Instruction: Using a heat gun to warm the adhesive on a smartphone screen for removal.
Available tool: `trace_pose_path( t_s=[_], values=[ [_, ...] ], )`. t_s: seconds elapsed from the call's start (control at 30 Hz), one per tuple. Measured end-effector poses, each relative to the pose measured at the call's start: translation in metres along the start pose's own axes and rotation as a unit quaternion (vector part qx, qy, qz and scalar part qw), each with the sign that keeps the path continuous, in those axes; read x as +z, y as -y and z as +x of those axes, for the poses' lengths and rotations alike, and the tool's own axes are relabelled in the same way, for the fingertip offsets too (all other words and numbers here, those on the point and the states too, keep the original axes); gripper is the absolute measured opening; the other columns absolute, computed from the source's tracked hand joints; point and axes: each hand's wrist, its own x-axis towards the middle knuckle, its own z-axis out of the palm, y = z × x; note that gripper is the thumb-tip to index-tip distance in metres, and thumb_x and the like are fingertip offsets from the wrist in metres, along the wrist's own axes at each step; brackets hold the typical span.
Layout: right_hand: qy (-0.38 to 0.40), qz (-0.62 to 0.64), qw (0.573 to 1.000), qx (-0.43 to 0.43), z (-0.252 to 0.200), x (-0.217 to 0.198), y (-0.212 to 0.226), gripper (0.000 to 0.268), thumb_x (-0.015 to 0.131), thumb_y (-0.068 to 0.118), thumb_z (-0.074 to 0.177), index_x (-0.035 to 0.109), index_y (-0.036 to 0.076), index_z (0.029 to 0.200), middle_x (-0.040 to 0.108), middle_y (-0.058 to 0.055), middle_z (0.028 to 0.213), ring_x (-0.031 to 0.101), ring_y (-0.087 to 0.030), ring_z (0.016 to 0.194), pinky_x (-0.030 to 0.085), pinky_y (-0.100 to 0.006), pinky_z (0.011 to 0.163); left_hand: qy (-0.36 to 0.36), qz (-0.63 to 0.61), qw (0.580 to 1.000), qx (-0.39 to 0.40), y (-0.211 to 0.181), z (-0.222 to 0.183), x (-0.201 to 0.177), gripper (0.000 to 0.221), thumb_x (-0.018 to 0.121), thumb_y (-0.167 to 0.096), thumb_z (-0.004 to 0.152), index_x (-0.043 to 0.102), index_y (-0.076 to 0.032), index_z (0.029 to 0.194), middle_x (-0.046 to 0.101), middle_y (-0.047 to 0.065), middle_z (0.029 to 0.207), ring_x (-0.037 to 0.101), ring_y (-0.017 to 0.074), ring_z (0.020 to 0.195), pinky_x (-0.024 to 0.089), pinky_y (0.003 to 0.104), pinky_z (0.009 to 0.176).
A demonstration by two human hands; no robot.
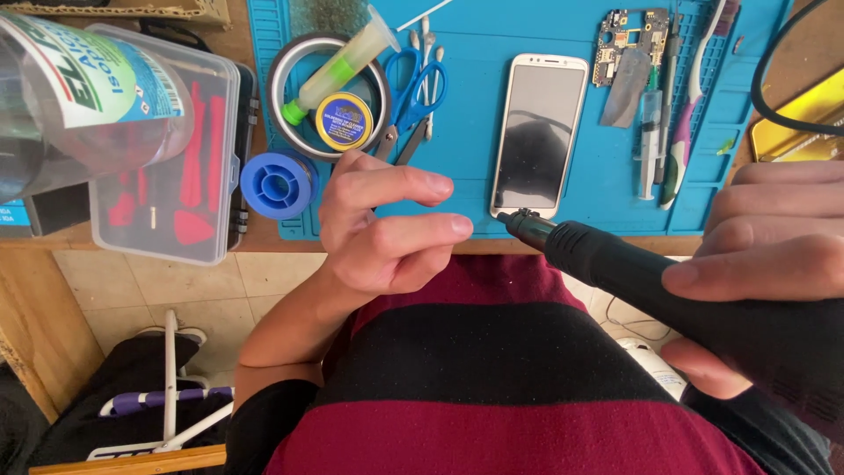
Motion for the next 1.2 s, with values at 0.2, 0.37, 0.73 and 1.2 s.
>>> trace_pose_path(
  t_s=[0.2, 0.37, 0.73, 1.2],
  values=[
    [-0.023, -0.007, 0.999, -0.025, 0.013, 0.007, 0.002, 0.060, 0.084, 0.064, 0.089, 0.063, 0.016, 0.118, 0.069, 0.010, 0.070, 0.058, -0.019, 0.056, 0.046, -0.036, 0.061, -0.007, 0.000, 1.000, -0.002, -0.001, -0.001, -0.003, 0.020, 0.072, -0.006, 0.112, 0.080, -0.022, 0.120, 0.072, 0.007, 0.131, 0.080, 0.0175, 0.089, 0.051, 0.042, 0.082],
    [-0.019, -0.002, 1.000, -0.020, 0.016, 0.005, 0.002, 0.060, 0.085, 0.063, 0.088, 0.064, 0.015, 0.117, 0.070, 0.010, 0.070, 0.058, -0.019, 0.056, 0.046, -0.037, 0.060, -0.013, 0.002, 1.000, -0.005, -0.001, -0.001, -0.002, 0.019, 0.072, -0.008, 0.112, 0.081, -0.023, 0.119, 0.072, 0.006, 0.131, 0.079, 0.0172, 0.087, 0.051, 0.041, 0.081],
    [-0.007, -0.009, 1.000, -0.015, 0.021, 0.003, -0.004, 0.063, 0.086, 0.066, 0.086, 0.065, 0.016, 0.118, 0.068, 0.011, 0.069, 0.059, -0.017, 0.056, 0.044, -0.037, 0.059, -0.019, 0.001, 1.000, -0.013, -0.001, -0.001, -0.001, 0.022, 0.072, -0.007, 0.112, 0.081, -0.024, 0.119, 0.072, 0.005, 0.131, 0.073, 0.0183, 0.083, 0.049, 0.041, 0.080],
    [0.009, -0.018, 1.000, -0.002, 0.013, 0.001, -0.011, 0.070, 0.092, 0.070, 0.082, 0.066, 0.017, 0.120, 0.067, 0.009, 0.070, 0.061, -0.019, 0.058, 0.045, -0.037, 0.062, -0.026, 0.005, 1.000, -0.008, -0.002, 0.004, -0.001, 0.020, 0.068, -0.007, 0.114, 0.081, -0.022, 0.118, 0.074, 0.006, 0.128, 0.075, 0.0189, 0.084, 0.049, 0.042, 0.077]
  ],
)
